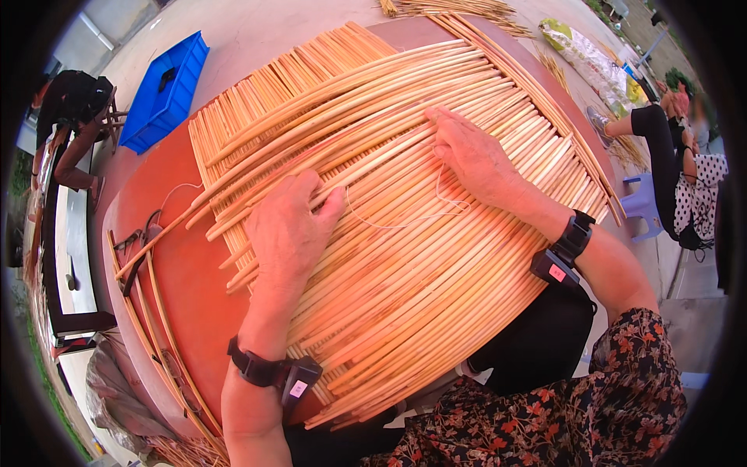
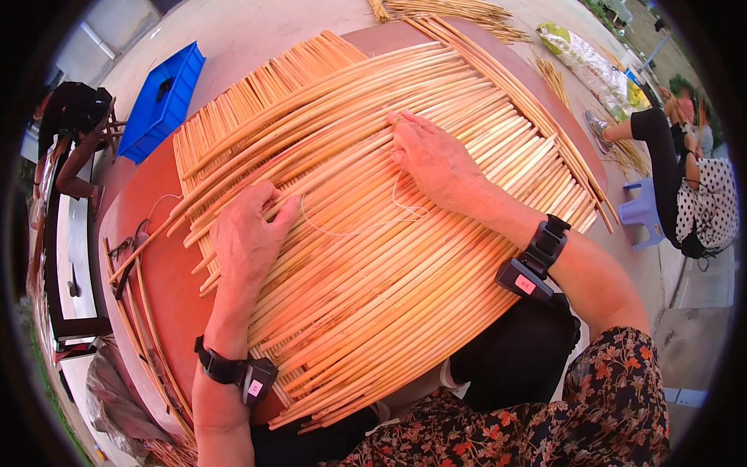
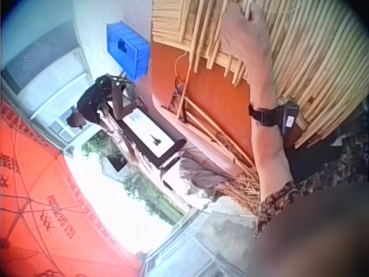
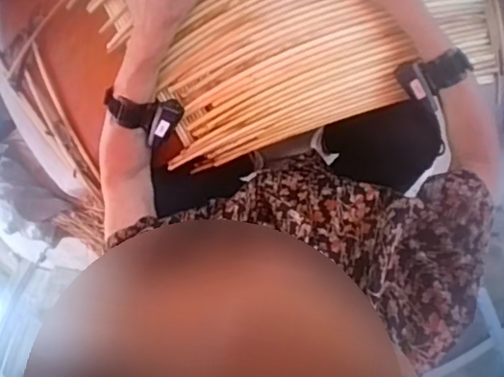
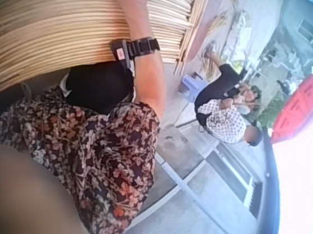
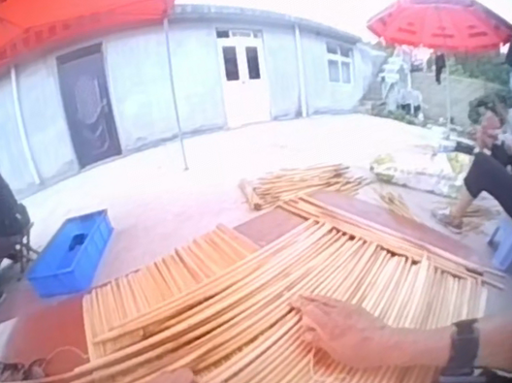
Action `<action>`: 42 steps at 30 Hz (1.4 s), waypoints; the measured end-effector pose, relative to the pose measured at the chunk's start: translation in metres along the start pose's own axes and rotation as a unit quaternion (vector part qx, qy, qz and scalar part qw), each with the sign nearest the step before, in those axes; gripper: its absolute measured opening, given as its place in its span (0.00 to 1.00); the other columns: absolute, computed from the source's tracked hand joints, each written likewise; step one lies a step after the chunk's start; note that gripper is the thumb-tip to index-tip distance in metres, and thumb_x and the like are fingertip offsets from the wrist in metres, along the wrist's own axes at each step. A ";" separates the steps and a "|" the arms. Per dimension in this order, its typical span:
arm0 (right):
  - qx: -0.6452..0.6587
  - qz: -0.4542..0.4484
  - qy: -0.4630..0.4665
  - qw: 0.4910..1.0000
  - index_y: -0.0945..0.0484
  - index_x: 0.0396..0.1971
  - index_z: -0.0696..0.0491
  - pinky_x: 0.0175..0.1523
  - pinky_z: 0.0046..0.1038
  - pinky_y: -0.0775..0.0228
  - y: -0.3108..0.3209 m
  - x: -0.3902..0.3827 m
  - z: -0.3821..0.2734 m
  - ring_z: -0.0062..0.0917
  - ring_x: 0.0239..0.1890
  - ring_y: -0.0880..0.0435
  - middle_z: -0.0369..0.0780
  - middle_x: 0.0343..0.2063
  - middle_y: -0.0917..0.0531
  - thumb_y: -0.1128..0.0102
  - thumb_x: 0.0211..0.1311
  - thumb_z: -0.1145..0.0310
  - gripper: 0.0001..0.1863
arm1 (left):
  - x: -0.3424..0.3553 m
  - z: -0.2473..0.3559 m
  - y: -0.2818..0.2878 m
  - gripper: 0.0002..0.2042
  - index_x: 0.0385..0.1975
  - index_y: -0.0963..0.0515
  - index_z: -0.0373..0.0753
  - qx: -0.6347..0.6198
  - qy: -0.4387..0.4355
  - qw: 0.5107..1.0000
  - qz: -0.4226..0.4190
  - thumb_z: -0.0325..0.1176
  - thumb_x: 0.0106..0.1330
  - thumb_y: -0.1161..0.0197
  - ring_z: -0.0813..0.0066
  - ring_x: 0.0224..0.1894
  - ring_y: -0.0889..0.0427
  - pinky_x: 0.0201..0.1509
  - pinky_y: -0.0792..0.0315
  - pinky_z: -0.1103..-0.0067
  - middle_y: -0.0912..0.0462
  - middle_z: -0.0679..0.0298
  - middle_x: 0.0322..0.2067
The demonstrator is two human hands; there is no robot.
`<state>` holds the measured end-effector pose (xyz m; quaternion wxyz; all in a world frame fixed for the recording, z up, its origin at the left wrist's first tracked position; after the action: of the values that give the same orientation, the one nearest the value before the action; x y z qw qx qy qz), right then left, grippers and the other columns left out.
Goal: The person weaves together bamboo strips using thin twine, threading the twine between and around the strips by hand to secure them in place.
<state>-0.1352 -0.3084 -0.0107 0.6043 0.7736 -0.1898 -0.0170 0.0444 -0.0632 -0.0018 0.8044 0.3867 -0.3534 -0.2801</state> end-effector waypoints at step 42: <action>0.719 -0.462 -0.172 0.489 0.19 0.38 0.55 0.26 0.17 0.36 0.024 -0.114 -0.208 0.08 0.22 0.27 0.29 0.22 0.20 0.32 0.76 0.63 0.10 | -0.002 -0.006 -0.003 0.16 0.31 0.21 0.37 -0.009 -0.047 0.999 0.022 0.43 0.64 0.26 0.51 0.31 0.18 0.36 0.26 0.63 0.17 0.55 0.28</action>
<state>-0.1944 -0.0842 0.0446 -0.3013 0.8981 0.1483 -0.2839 0.0472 -0.0607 -0.0077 0.7964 0.3581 -0.3967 -0.2831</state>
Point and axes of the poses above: each hand's wrist, its own x-axis towards the middle knuckle, its own y-axis out of the back of the hand, z = x × y, the point moved 1 cm from there along x, towards the middle knuckle
